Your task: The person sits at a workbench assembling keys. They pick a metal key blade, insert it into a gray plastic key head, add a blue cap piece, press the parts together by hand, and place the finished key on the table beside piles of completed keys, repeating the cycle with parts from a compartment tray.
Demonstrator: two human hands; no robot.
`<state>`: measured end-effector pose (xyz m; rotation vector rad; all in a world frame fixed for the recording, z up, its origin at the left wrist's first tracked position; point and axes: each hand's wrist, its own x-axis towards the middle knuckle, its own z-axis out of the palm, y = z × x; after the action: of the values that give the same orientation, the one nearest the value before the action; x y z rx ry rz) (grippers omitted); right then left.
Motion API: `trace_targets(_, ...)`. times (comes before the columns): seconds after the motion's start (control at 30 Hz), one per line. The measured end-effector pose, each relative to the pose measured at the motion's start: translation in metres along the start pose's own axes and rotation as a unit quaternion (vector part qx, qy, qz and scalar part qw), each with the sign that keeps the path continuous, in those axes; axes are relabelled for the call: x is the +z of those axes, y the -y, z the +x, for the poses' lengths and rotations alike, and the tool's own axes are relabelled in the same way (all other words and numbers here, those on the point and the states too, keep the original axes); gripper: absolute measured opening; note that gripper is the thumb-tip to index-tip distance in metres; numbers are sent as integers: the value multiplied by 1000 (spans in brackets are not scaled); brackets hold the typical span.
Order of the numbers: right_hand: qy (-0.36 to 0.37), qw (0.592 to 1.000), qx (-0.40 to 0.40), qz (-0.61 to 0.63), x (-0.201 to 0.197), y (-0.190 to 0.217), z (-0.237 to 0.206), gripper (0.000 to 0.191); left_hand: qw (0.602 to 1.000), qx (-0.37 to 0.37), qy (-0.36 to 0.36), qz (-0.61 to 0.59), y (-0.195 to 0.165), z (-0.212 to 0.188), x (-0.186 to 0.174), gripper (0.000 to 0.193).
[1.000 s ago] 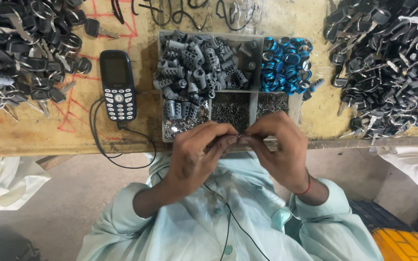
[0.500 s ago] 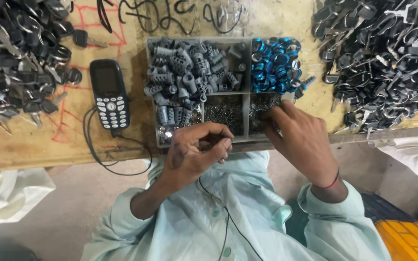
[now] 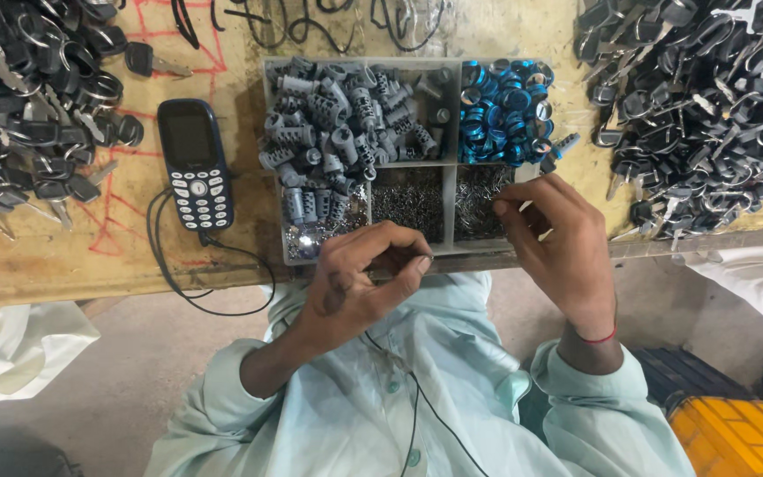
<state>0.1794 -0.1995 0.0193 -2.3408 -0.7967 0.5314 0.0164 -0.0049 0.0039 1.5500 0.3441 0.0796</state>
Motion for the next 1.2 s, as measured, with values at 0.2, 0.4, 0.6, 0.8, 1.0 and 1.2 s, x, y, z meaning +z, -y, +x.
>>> trace_targets(0.2,75,912,12,403,8,17,-14,12,999,26,-24,-42,5,-5,12,16)
trace_targets(0.4,-40,981,-124,145,41,26,-34,17,950,-107,-3,-292,15,-7,23,25)
trace_targets(0.6,-16,926,-47,374,51,17,-40,7,945,-72,18,-317,18,-12,24,23)
trace_targets(0.8,-117,946,-116,280,71,14,-49,8,951,-68,3,-302,18,-14,27,22)
trace_targets(1.0,-129,944,-122,278,76,14,-50,8,946,-85,1,-313,21,-15,27,20)
trace_targets(1.2,-150,953,-138,226,76,20,-47,10,934,-77,-11,-349,23,-15,31,21)
